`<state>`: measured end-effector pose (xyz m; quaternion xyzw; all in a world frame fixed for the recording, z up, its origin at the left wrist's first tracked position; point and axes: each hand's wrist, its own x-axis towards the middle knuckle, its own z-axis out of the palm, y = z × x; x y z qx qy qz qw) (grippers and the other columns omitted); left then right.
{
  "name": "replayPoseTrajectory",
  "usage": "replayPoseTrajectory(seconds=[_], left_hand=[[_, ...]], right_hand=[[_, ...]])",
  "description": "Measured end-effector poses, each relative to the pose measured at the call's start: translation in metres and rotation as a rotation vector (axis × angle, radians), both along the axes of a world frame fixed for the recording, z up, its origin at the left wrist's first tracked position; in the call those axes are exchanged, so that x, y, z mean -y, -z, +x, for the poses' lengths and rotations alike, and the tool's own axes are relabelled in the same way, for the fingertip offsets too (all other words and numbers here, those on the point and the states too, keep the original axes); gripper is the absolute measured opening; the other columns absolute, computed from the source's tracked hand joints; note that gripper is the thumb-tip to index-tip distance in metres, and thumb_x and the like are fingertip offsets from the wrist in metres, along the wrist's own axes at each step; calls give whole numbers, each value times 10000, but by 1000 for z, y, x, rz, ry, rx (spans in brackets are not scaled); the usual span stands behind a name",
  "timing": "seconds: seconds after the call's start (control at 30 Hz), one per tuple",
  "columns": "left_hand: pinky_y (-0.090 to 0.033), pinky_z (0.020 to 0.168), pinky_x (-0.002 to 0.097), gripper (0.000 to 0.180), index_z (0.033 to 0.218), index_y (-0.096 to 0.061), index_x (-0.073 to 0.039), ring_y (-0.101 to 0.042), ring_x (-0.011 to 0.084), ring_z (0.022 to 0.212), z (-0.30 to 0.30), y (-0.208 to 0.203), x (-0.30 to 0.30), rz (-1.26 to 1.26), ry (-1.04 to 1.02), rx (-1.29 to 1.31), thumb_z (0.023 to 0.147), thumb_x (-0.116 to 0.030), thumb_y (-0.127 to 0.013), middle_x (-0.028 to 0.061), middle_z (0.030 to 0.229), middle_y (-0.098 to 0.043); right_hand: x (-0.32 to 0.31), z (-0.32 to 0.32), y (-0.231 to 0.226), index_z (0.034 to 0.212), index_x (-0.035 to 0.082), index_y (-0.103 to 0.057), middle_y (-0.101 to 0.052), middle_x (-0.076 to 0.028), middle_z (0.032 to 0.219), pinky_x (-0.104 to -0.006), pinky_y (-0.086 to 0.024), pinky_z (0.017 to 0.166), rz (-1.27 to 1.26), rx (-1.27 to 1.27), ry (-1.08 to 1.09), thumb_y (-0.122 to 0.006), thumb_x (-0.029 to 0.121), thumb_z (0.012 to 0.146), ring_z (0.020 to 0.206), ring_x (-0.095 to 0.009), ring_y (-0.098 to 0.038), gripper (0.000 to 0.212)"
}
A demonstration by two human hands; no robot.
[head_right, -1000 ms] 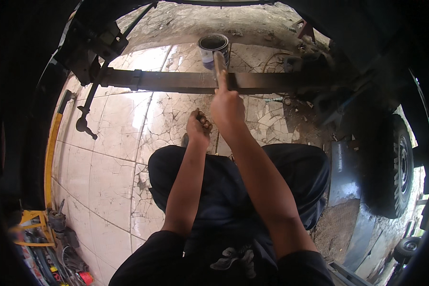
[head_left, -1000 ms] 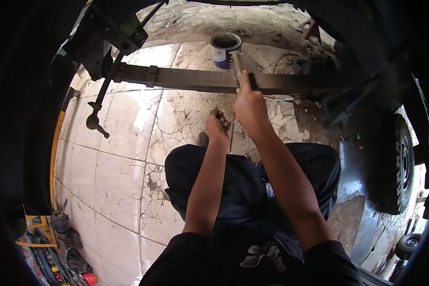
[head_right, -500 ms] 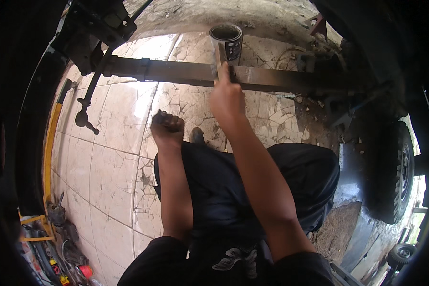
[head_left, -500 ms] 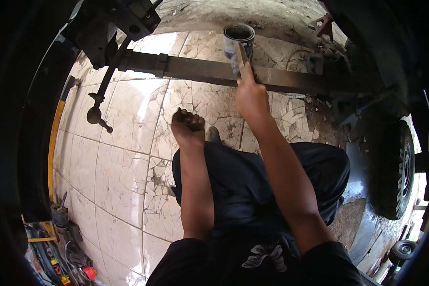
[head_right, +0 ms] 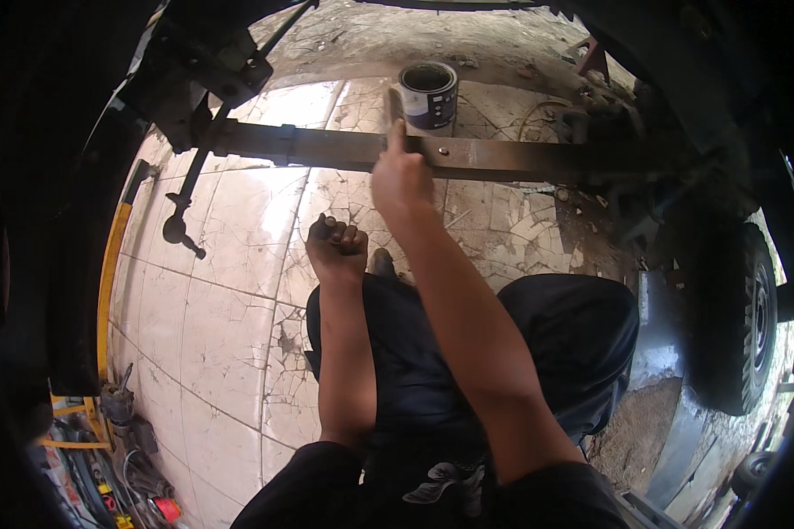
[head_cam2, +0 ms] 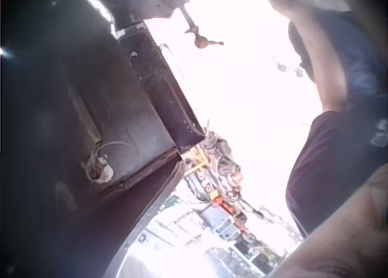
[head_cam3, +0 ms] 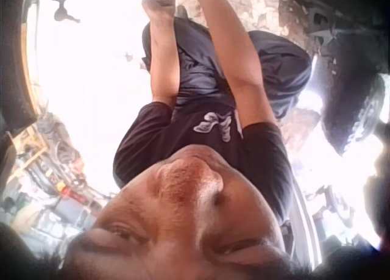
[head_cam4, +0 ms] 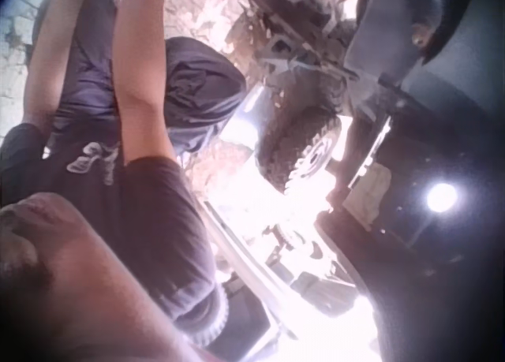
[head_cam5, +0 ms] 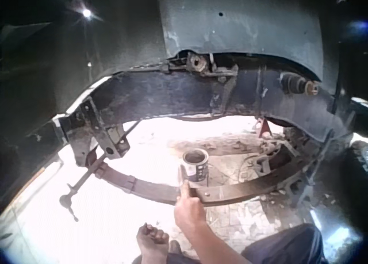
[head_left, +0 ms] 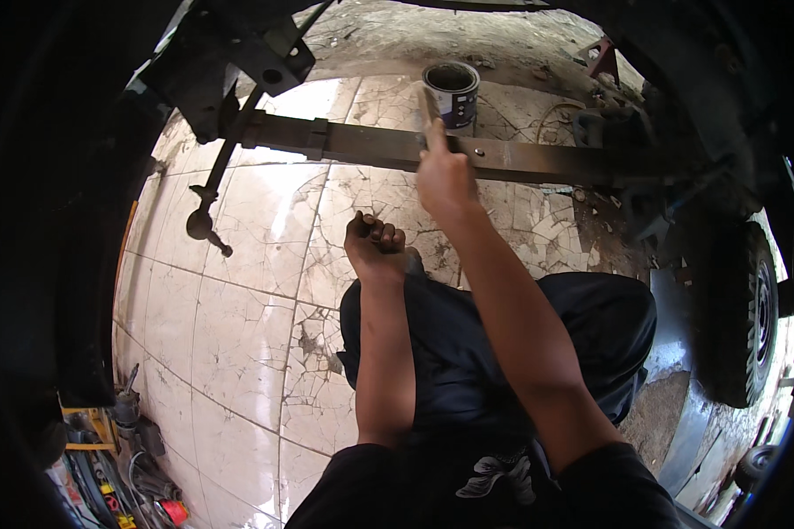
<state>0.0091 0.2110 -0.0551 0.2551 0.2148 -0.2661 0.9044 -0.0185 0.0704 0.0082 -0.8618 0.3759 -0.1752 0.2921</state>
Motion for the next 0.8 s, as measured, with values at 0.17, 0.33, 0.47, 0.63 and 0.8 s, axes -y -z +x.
replayPoseTrajectory(seconds=[0.17,0.33,0.47,0.63,0.8], left_hand=[[-287,545,305,281,762,-525,-131,-322,138,547,-7,-15,-31,-77,-78,72,1006,-230,-625,-26,630,-374],[-294,551,299,286,781,-533,-130,-331,137,554,-8,-12,-36,-47,-56,106,1015,-257,-637,-26,629,-377],[-306,544,289,276,797,-532,-136,-334,129,545,0,7,-14,-78,45,34,1029,-263,-611,-30,628,-380],[-298,532,288,284,780,-523,-140,-329,124,540,6,-3,-23,-55,-26,56,1026,-255,-609,-36,614,-361],[-307,551,301,301,775,-536,-148,-336,133,568,5,10,-39,-96,3,112,1006,-312,-638,-32,628,-360]], right_hand=[[-32,-82,3,1637,67,-261,-702,-366,905,-558,-607,732,-3,-24,-70,-568,198,1045,840,-509,-736,679],[-41,-61,3,1625,8,-245,-705,-350,861,-559,-606,701,20,58,-93,-556,187,1050,802,-504,-737,678],[-16,25,18,1618,2,-253,-701,-343,811,-546,-615,692,-127,94,-69,-540,177,1053,791,-508,-736,658],[-28,-8,4,1617,10,-265,-695,-347,796,-543,-619,676,-144,29,-142,-521,151,1044,769,-511,-734,643],[-58,-60,12,1629,34,-255,-697,-359,837,-557,-612,674,-49,7,-98,-522,133,1031,785,-508,-736,662]])
